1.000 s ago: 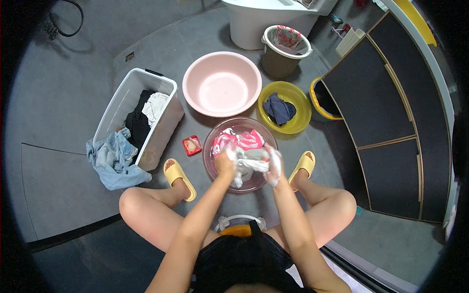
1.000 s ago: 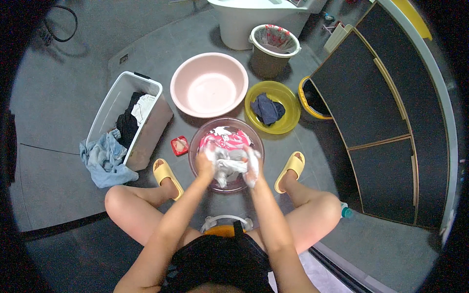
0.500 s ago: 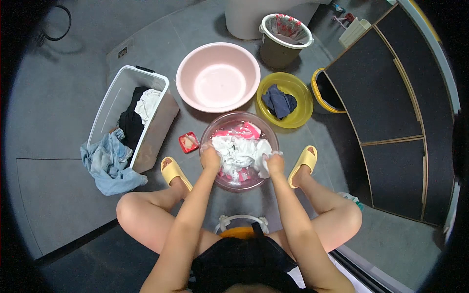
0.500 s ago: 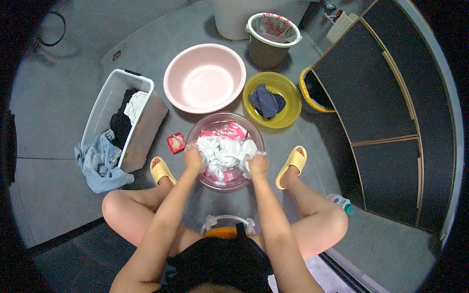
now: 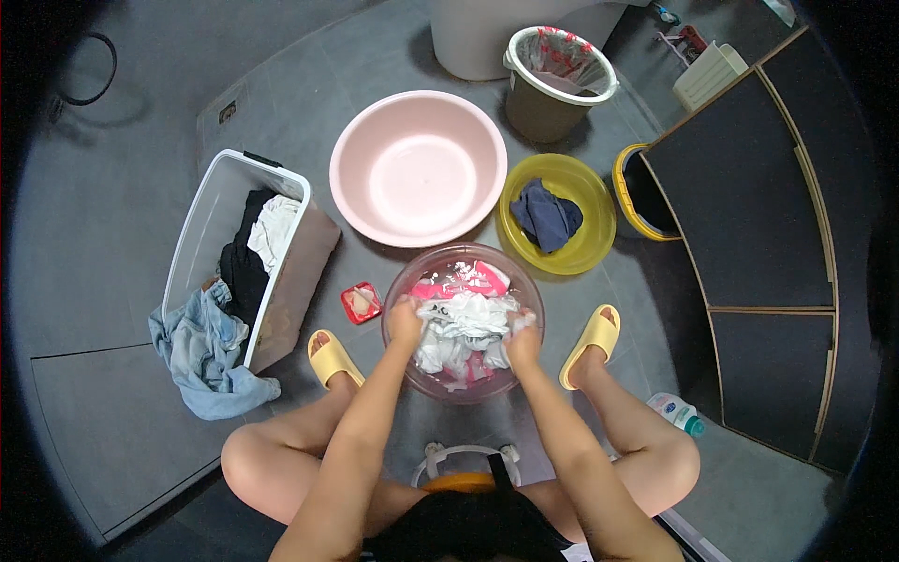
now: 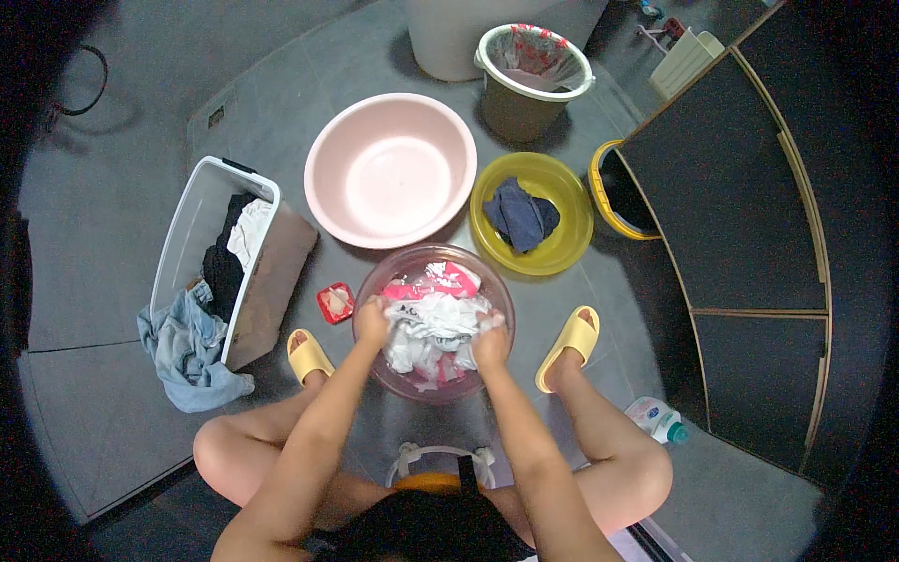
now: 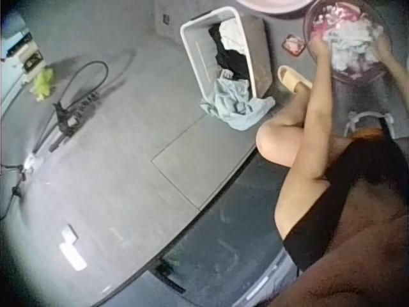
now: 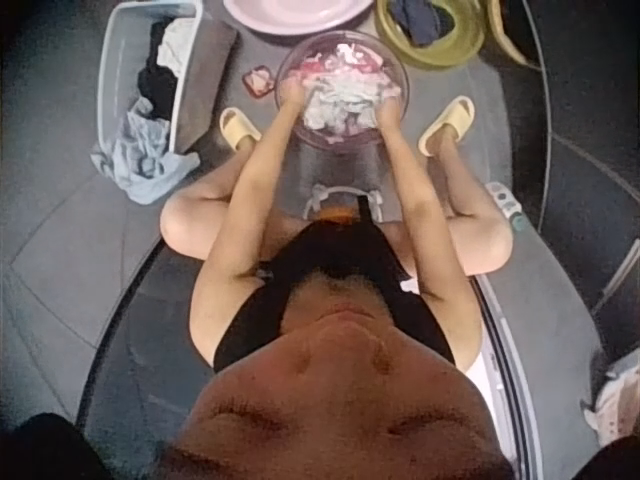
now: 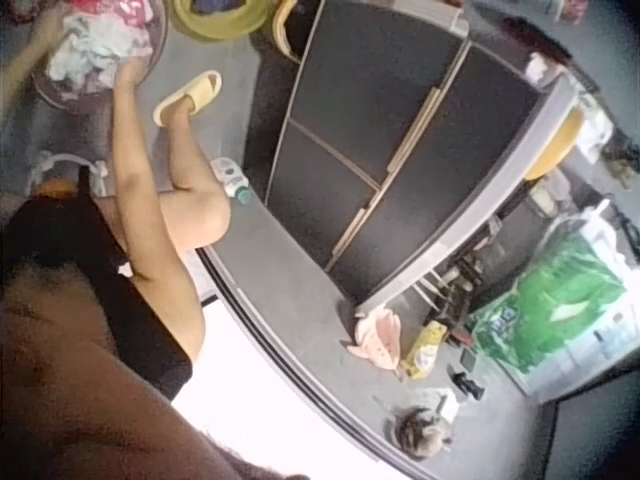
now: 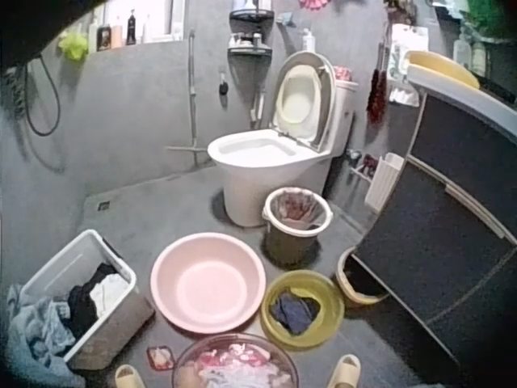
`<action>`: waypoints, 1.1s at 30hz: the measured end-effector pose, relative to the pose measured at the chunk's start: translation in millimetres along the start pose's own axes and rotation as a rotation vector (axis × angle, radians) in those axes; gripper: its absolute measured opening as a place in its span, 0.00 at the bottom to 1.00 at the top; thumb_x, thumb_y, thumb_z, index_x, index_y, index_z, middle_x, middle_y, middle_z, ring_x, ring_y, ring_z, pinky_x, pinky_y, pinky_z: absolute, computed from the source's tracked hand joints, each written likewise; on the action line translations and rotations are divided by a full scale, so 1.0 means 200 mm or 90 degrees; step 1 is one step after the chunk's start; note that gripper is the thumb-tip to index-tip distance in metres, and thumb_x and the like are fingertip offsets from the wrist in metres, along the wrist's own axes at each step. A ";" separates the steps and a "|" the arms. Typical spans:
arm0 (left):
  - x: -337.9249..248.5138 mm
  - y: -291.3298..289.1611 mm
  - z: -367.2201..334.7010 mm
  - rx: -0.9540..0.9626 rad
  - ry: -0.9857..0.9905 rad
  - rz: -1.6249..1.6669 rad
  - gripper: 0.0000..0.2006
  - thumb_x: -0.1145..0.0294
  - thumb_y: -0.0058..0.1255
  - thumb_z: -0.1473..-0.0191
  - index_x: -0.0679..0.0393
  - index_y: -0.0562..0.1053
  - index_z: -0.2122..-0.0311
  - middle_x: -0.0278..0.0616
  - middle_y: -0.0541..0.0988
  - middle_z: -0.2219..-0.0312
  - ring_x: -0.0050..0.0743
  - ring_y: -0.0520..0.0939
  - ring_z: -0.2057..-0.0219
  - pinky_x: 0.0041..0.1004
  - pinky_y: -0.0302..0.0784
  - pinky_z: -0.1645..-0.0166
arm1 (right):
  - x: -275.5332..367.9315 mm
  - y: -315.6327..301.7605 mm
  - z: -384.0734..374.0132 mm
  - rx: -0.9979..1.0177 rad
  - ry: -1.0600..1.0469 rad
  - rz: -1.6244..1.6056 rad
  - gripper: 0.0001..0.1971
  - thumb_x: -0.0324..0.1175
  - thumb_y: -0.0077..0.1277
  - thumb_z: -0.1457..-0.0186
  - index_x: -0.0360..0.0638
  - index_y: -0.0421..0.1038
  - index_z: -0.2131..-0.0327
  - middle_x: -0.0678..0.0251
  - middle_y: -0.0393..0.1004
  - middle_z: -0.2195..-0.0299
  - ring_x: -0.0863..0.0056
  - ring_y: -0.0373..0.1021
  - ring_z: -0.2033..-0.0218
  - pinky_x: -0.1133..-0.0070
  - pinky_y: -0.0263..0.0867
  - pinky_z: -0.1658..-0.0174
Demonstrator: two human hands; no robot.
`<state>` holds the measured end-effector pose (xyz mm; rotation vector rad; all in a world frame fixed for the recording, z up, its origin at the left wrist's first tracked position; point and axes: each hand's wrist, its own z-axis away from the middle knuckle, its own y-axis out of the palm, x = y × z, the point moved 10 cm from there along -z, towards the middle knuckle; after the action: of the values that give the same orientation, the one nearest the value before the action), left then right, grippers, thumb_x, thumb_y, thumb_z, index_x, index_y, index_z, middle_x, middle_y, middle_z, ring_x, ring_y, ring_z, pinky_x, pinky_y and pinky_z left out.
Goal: The person hand-washes laundry by applying soap and scrubbing clothes in a basin, then takes additional clothing from a storage bin and scrubs it in the basin.
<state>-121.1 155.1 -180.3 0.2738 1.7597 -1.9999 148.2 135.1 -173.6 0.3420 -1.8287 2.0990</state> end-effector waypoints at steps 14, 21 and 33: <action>-0.21 -0.02 0.39 0.110 0.121 0.177 0.08 0.78 0.50 0.69 0.61 0.69 0.76 0.46 0.72 0.64 0.45 0.71 0.62 0.34 0.68 0.59 | 0.29 0.21 -0.18 0.132 0.045 -0.150 0.25 0.48 0.50 0.60 0.40 0.66 0.60 0.50 0.67 0.62 0.57 0.65 0.61 0.70 0.60 0.57; -0.16 0.06 0.40 0.293 -0.161 -0.058 0.19 0.52 0.49 0.59 0.60 0.68 0.72 0.48 0.72 0.66 0.43 0.71 0.61 0.36 0.70 0.63 | 0.18 0.18 -0.06 0.102 0.040 -0.110 0.15 0.39 0.57 0.66 0.40 0.70 0.75 0.57 0.72 0.77 0.60 0.69 0.72 0.70 0.64 0.67; 0.10 0.13 0.39 0.005 -0.267 0.421 0.07 0.70 0.43 0.55 0.59 0.68 0.70 0.42 0.71 0.75 0.31 0.73 0.69 0.28 0.69 0.69 | 0.16 0.16 0.20 0.256 0.085 -0.125 0.14 0.38 0.55 0.63 0.41 0.71 0.72 0.59 0.72 0.76 0.62 0.69 0.72 0.73 0.63 0.67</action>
<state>-114.8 72.6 -199.2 0.3526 1.1922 -1.4520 104.0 94.0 -184.7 0.4463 -1.2394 2.2761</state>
